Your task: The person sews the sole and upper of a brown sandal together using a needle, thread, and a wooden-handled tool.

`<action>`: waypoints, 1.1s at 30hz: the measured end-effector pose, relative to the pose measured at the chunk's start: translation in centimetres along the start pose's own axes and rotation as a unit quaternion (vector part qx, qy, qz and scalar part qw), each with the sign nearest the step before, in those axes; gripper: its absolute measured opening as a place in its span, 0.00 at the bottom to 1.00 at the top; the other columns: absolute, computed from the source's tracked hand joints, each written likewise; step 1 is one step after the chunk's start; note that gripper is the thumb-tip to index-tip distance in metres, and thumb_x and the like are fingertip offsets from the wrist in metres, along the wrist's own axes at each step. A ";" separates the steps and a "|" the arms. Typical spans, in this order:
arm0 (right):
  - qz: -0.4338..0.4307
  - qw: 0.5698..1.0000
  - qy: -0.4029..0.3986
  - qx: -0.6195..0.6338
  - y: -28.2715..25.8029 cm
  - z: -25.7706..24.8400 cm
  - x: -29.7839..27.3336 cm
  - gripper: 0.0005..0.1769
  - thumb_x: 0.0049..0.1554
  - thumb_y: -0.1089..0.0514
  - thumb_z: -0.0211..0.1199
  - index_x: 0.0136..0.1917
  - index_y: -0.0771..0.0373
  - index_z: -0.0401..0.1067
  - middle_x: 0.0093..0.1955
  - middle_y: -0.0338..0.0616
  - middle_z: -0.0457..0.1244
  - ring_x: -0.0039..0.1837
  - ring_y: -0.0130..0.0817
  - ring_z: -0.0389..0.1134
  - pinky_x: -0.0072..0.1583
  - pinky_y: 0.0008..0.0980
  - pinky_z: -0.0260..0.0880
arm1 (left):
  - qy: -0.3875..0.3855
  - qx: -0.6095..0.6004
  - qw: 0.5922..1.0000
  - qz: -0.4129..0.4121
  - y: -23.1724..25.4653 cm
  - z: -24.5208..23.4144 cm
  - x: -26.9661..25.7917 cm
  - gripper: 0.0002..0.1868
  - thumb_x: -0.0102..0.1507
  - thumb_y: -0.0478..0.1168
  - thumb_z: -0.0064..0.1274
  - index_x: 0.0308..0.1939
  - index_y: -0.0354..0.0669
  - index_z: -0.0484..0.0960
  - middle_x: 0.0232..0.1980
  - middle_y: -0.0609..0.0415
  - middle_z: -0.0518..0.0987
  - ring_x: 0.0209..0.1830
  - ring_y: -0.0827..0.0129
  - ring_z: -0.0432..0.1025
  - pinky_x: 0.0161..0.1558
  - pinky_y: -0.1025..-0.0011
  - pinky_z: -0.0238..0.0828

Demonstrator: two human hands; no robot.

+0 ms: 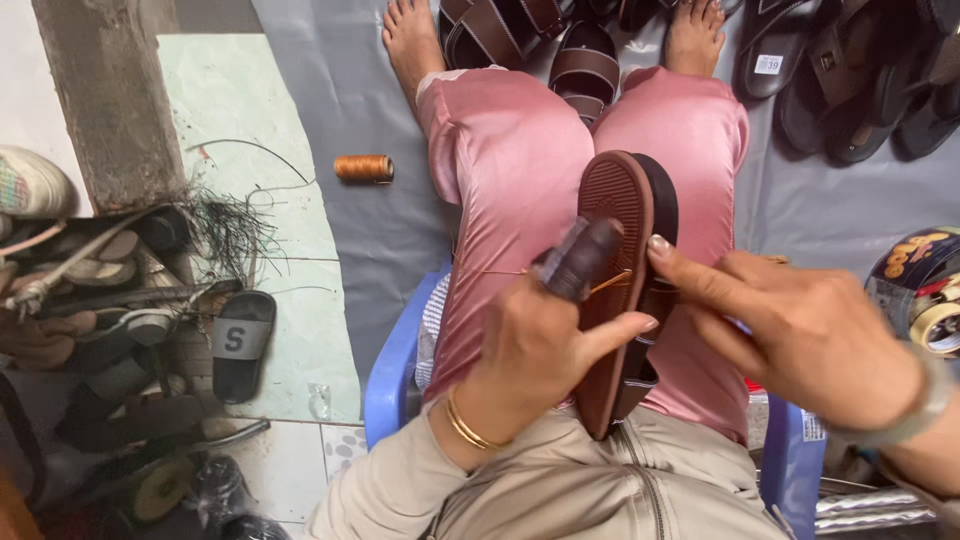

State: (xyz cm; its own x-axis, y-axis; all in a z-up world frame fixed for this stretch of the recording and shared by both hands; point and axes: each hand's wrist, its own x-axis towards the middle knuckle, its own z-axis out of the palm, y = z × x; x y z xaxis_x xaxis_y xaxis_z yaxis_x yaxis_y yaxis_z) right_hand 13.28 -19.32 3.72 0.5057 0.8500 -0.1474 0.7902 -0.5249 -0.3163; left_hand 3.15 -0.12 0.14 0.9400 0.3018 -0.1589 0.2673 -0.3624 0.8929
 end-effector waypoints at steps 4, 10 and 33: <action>0.169 0.969 -0.166 0.076 5.5 -1.5 -4.0 0.41 0.47 0.56 0.55 0.72 0.31 0.50 0.27 0.32 0.63 0.31 0.29 0.65 0.42 0.26 0.63 | 0.075 0.159 0.968 0.178 -0.1 0.2 -0.9 0.34 0.51 0.51 0.66 0.55 0.40 0.70 0.44 0.39 0.72 0.44 0.46 0.73 0.44 0.58 0.74; 0.087 0.976 -0.159 0.118 2.1 -1.8 -4.8 0.12 0.49 0.44 0.50 0.45 0.36 0.71 0.36 0.16 0.68 0.41 0.23 0.70 0.36 0.30 0.67 | 0.077 0.161 0.945 0.274 -0.7 -0.3 -0.3 0.34 0.48 0.49 0.70 0.09 0.41 0.55 0.15 0.49 0.54 0.11 0.54 0.53 0.15 0.57 0.44; 0.086 0.991 -0.029 0.101 -0.8 -1.2 0.9 0.05 0.48 0.58 0.55 0.41 0.52 0.66 0.35 0.33 0.63 0.38 0.35 0.65 0.34 0.38 0.62 | 0.032 0.051 0.969 0.241 -2.1 -0.8 -2.0 0.27 0.44 0.52 0.66 0.34 0.33 0.76 0.32 0.50 0.78 0.31 0.61 0.73 0.39 0.68 0.71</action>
State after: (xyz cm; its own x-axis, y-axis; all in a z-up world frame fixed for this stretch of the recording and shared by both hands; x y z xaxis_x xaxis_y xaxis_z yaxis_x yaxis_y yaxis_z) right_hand 13.46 -18.16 4.93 0.6007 0.7533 -0.2676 0.6063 -0.6475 -0.4617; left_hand 0.56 0.78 -1.11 0.9466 0.1279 0.2960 -0.1775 -0.5597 0.8095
